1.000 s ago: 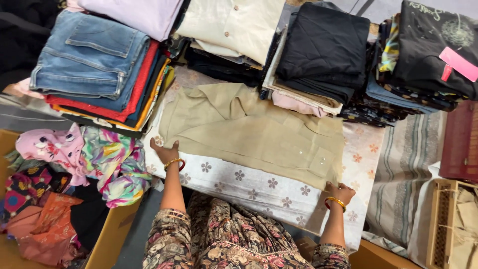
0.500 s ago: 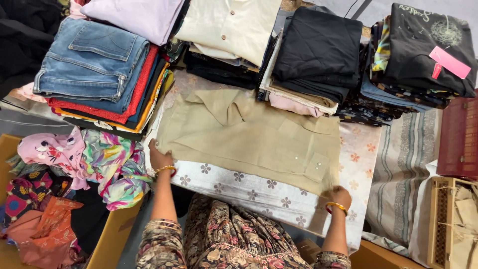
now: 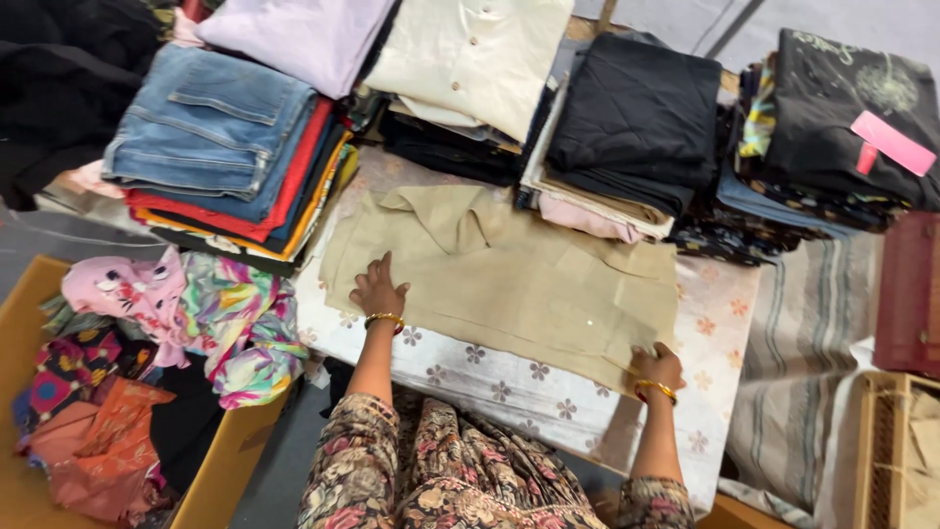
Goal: The recorder is folding and stacking various items of clothing, including pants and shirts, on a table.
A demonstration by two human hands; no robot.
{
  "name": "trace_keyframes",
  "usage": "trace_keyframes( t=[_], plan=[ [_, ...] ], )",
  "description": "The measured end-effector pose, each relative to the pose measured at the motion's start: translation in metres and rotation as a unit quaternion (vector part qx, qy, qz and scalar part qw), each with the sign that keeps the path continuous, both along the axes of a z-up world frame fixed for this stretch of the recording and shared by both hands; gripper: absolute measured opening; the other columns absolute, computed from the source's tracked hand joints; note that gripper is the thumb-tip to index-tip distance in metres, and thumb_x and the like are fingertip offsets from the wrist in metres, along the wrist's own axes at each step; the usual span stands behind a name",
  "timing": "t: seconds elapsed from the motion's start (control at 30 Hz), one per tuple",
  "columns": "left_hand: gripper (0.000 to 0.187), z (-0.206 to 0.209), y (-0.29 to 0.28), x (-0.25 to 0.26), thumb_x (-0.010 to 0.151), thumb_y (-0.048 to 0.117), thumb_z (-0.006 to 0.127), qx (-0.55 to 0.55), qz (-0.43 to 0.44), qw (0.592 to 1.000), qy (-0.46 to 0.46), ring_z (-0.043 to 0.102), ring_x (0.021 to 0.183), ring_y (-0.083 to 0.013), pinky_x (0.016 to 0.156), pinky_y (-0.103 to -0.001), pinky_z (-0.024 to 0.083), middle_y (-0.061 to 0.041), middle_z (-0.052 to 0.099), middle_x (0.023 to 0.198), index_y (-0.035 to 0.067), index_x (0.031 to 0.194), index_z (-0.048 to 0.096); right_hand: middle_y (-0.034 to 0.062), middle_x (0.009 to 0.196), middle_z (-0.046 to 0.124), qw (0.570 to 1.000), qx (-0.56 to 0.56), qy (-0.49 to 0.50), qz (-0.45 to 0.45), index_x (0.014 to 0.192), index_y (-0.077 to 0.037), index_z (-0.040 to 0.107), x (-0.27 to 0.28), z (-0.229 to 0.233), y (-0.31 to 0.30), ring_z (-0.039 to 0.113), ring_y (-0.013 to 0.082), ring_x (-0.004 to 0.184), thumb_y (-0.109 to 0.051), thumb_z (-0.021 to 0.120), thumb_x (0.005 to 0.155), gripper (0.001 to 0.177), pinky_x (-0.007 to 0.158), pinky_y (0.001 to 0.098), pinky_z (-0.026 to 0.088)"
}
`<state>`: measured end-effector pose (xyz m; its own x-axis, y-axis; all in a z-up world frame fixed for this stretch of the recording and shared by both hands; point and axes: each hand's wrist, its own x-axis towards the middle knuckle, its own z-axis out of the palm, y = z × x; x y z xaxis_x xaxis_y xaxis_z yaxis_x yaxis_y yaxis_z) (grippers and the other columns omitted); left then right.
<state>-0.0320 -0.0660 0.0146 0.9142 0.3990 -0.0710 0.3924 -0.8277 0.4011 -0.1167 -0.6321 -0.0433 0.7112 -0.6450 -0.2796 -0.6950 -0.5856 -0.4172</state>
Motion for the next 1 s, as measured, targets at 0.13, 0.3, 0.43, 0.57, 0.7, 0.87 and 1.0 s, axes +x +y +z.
trace_keyframes(
  t=[0.13, 0.3, 0.43, 0.57, 0.7, 0.87, 1.0],
  plan=[
    [0.038, -0.002, 0.002, 0.012, 0.088, 0.025, 0.077, 0.036, -0.03, 0.996, 0.071, 0.043, 0.129, -0.0232, 0.106, -0.051, 0.028, 0.007, 0.059, 0.135, 0.029, 0.125, 0.068, 0.0177, 0.113, 0.075, 0.997, 0.008, -0.062, -0.038, 0.127, -0.01, 0.073, -0.013, 0.002, -0.01, 0.071, 0.0345, 0.101, -0.042, 0.087, 0.077, 0.061, 0.098, 0.0479, 0.047],
    [0.03, -0.018, -0.01, 0.019, 0.09, 0.022, 0.075, 0.038, -0.038, 0.998, 0.037, 0.045, 0.127, -0.0223, 0.107, -0.049, 0.029, 0.004, 0.061, 0.128, 0.027, 0.12, 0.073, 0.0183, 0.11, 0.077, 0.996, 0.03, -0.058, -0.06, 0.123, -0.008, 0.075, -0.017, 0.002, 0.0, 0.072, 0.0352, 0.095, -0.042, 0.085, 0.082, 0.054, 0.089, 0.0455, 0.055],
    [0.062, -0.024, -0.025, 0.0, 0.079, 0.029, 0.078, 0.055, -0.049, 0.996, -0.05, 0.041, 0.129, -0.0288, 0.102, -0.057, 0.029, -0.006, 0.047, 0.144, 0.027, 0.139, 0.059, 0.0132, 0.12, 0.068, 0.99, -0.095, -0.1, -0.024, 0.125, -0.016, 0.071, -0.013, 0.023, 0.026, 0.059, 0.0366, 0.115, -0.032, 0.087, 0.073, 0.056, 0.095, 0.0523, 0.045],
    [0.077, -0.035, -0.022, -0.017, 0.073, 0.037, 0.08, 0.109, -0.121, 0.985, -0.062, 0.036, 0.134, -0.0339, 0.098, -0.073, 0.023, -0.009, 0.041, 0.152, 0.027, 0.145, 0.053, 0.0118, 0.135, 0.058, 0.969, -0.187, -0.158, 0.03, 0.125, -0.021, 0.07, -0.01, 0.035, 0.051, 0.048, 0.0375, 0.129, -0.024, 0.087, 0.068, 0.06, 0.099, 0.0566, 0.037],
    [0.058, -0.01, -0.036, 0.017, 0.08, 0.037, 0.077, 0.061, -0.088, 0.992, -0.067, 0.04, 0.132, -0.0272, 0.106, -0.068, 0.026, -0.004, 0.05, 0.14, 0.028, 0.135, 0.061, 0.0107, 0.138, 0.057, 0.967, -0.151, -0.195, 0.066, 0.123, -0.021, 0.072, 0.018, 0.007, 0.052, 0.048, 0.0386, 0.131, -0.022, 0.084, 0.073, 0.052, 0.107, 0.0539, 0.038],
    [0.028, -0.088, -0.061, 0.094, 0.088, 0.027, 0.078, -0.239, -0.061, 0.956, -0.161, 0.049, 0.125, -0.0285, 0.107, -0.041, 0.044, -0.006, 0.061, 0.126, 0.023, 0.116, 0.077, 0.0122, 0.158, 0.045, 0.959, -0.071, -0.192, 0.198, 0.125, -0.016, 0.072, 0.087, 0.012, 0.06, 0.051, 0.0374, 0.136, -0.007, 0.073, 0.075, 0.051, 0.109, 0.0447, 0.047],
    [0.032, -0.07, -0.071, 0.137, 0.086, 0.019, 0.079, -0.405, 0.031, 0.911, -0.068, 0.053, 0.122, -0.027, 0.103, -0.037, 0.046, -0.005, 0.058, 0.128, 0.02, 0.118, 0.079, 0.0088, 0.169, 0.031, 0.975, -0.106, -0.054, 0.186, 0.12, -0.019, 0.074, 0.142, 0.056, 0.082, 0.053, 0.0376, 0.132, -0.01, 0.075, 0.08, 0.041, 0.104, 0.0428, 0.051]
  ],
)
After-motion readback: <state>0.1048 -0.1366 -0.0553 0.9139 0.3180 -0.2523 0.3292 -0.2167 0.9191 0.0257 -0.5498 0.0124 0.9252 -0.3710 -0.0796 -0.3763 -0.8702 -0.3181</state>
